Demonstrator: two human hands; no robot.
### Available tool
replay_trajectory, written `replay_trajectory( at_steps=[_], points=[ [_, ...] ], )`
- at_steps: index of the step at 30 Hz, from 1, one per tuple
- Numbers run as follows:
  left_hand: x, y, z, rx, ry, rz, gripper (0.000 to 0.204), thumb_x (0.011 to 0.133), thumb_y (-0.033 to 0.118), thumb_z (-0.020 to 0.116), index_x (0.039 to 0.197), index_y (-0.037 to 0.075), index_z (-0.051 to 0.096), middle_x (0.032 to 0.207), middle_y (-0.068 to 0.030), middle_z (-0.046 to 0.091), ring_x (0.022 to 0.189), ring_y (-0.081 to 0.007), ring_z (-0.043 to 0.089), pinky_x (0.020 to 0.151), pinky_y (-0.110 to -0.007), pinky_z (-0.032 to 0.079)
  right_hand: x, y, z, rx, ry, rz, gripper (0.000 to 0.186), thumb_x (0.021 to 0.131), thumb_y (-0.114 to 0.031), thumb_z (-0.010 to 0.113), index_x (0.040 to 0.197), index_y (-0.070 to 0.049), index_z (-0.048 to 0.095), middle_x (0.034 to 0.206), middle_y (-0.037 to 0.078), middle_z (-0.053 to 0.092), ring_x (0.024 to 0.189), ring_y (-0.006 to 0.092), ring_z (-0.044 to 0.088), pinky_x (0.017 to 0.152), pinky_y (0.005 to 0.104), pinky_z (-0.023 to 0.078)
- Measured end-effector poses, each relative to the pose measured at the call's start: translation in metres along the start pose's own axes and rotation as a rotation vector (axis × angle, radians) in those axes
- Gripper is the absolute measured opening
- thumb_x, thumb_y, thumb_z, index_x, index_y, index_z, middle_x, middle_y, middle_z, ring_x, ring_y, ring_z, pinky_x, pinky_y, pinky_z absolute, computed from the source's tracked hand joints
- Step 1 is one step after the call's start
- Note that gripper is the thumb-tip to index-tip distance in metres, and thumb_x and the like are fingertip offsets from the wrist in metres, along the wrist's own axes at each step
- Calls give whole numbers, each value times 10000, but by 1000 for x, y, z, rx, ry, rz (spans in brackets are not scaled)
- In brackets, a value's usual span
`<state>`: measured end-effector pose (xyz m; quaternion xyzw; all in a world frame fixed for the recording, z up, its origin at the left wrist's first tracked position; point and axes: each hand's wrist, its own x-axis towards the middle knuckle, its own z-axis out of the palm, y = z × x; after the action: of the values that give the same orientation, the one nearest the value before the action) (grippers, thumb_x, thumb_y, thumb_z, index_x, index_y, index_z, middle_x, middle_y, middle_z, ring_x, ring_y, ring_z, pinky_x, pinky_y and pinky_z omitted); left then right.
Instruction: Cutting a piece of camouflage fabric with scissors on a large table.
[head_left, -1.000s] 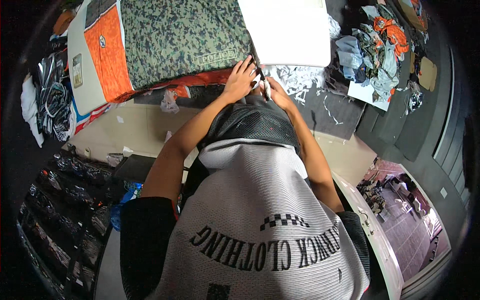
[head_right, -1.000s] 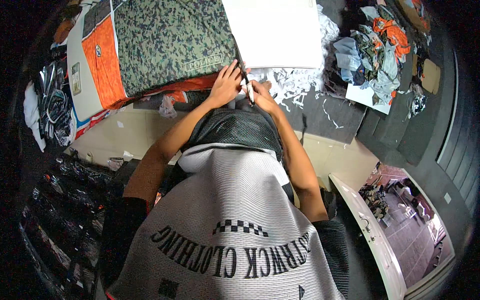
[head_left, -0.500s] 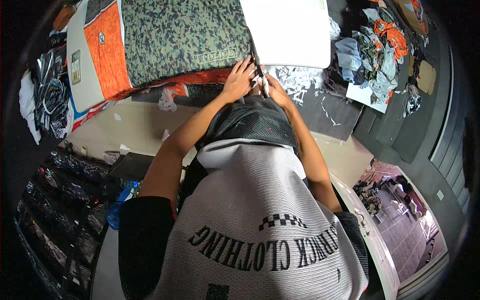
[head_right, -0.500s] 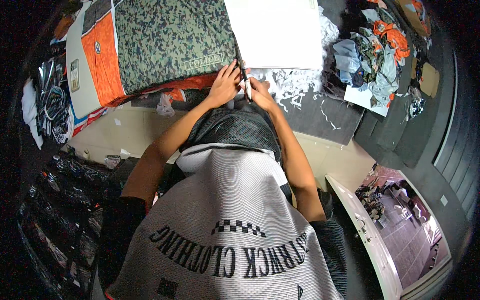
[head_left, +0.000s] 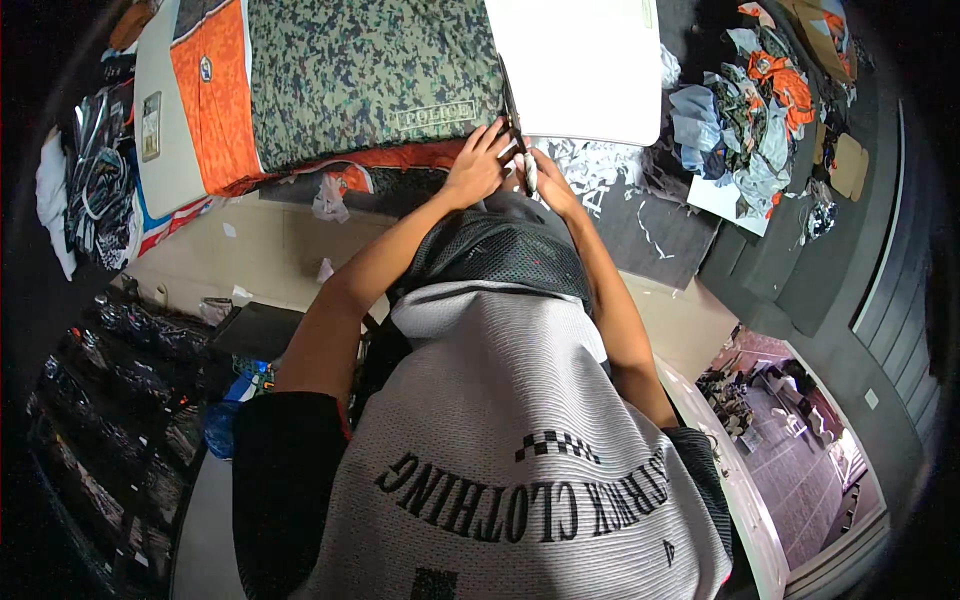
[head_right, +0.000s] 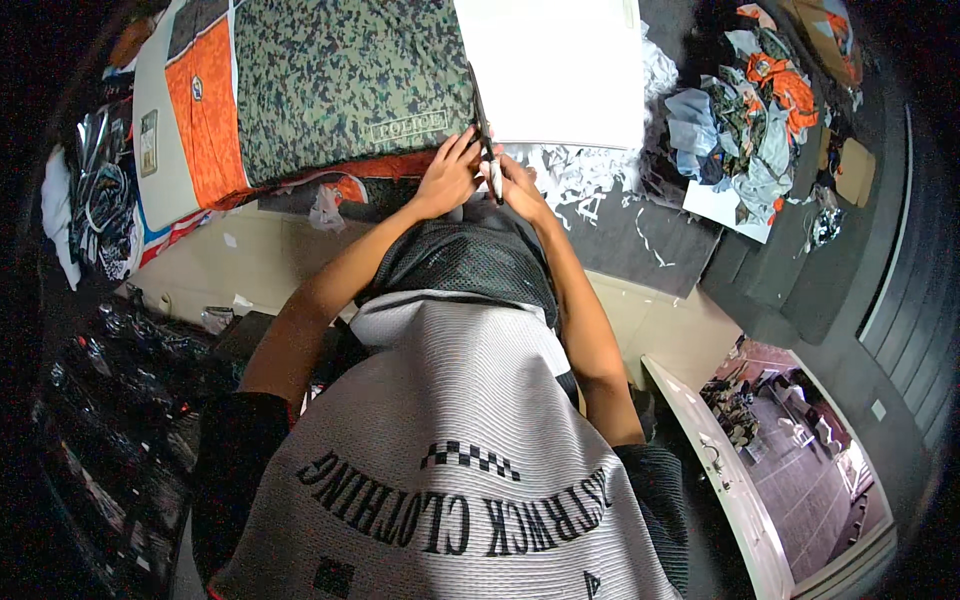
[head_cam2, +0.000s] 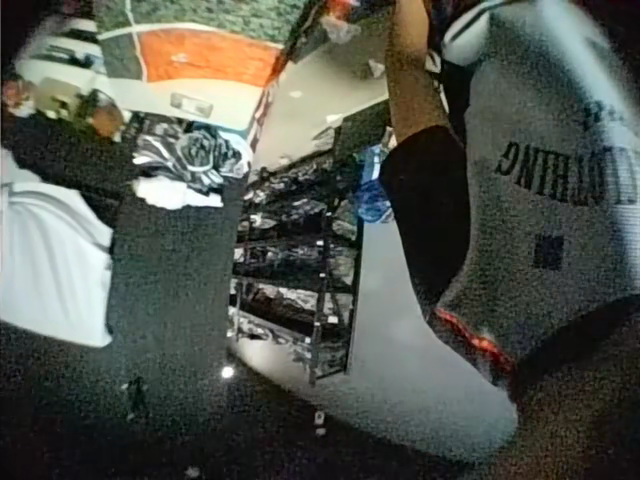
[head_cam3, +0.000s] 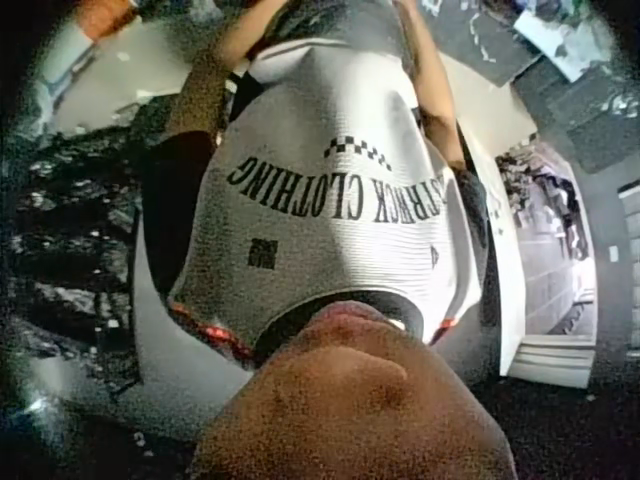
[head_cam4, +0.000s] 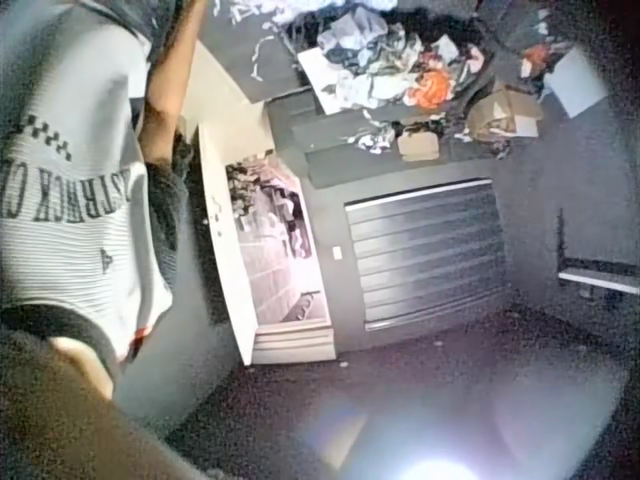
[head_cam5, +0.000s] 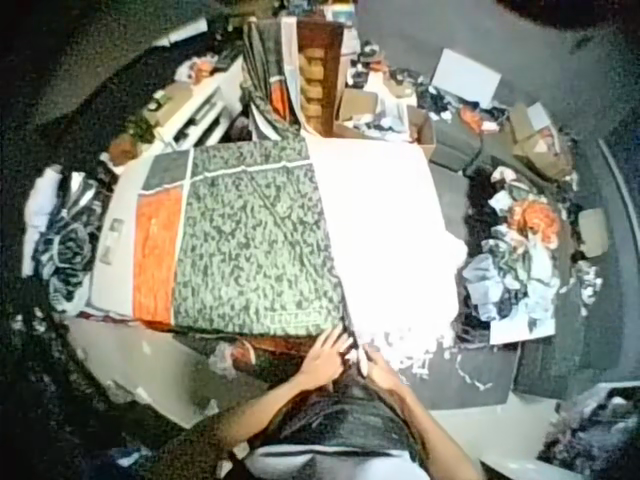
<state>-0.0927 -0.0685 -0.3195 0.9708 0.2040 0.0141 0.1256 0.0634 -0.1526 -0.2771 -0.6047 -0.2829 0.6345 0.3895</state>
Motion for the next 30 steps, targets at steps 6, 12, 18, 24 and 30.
replay_trajectory(
  at_steps=[6,12,18,24,30],
  points=[
    [0,0,2,-16,-34,-2,313,853,220,514,1038,9,651,1402,-171,433,1413,-367,230,1134,-459,169,0,-11,1,-98,4,82,340,952,-399,558,952,-58,565,774,33,546,653,111,496,593,245,410],
    [-2,-3,11,-38,72,47,305,858,218,506,1023,5,649,1368,-184,457,1412,-367,232,1131,-463,167,0,-14,9,-108,22,-22,347,957,-401,552,956,-54,566,772,37,550,627,110,491,580,242,408],
    [0,-2,11,36,207,56,281,804,228,514,867,48,721,1256,-169,536,1391,-370,265,1136,-452,158,1,-19,10,-67,26,-11,353,953,-405,557,955,-52,567,756,34,550,638,114,497,580,248,410],
    [-2,-3,3,61,118,47,307,823,235,503,990,51,684,1312,-163,521,1399,-360,256,1130,-447,167,14,-7,3,-98,10,25,374,940,-426,557,953,-52,571,746,32,552,645,119,503,574,250,411],
    [-2,-3,-4,75,38,49,336,834,240,498,1076,58,643,1342,-157,520,1403,-354,252,1124,-448,176,20,1,-2,-171,21,17,392,931,-446,549,944,-54,575,743,37,557,624,126,505,554,247,408]
  ],
)
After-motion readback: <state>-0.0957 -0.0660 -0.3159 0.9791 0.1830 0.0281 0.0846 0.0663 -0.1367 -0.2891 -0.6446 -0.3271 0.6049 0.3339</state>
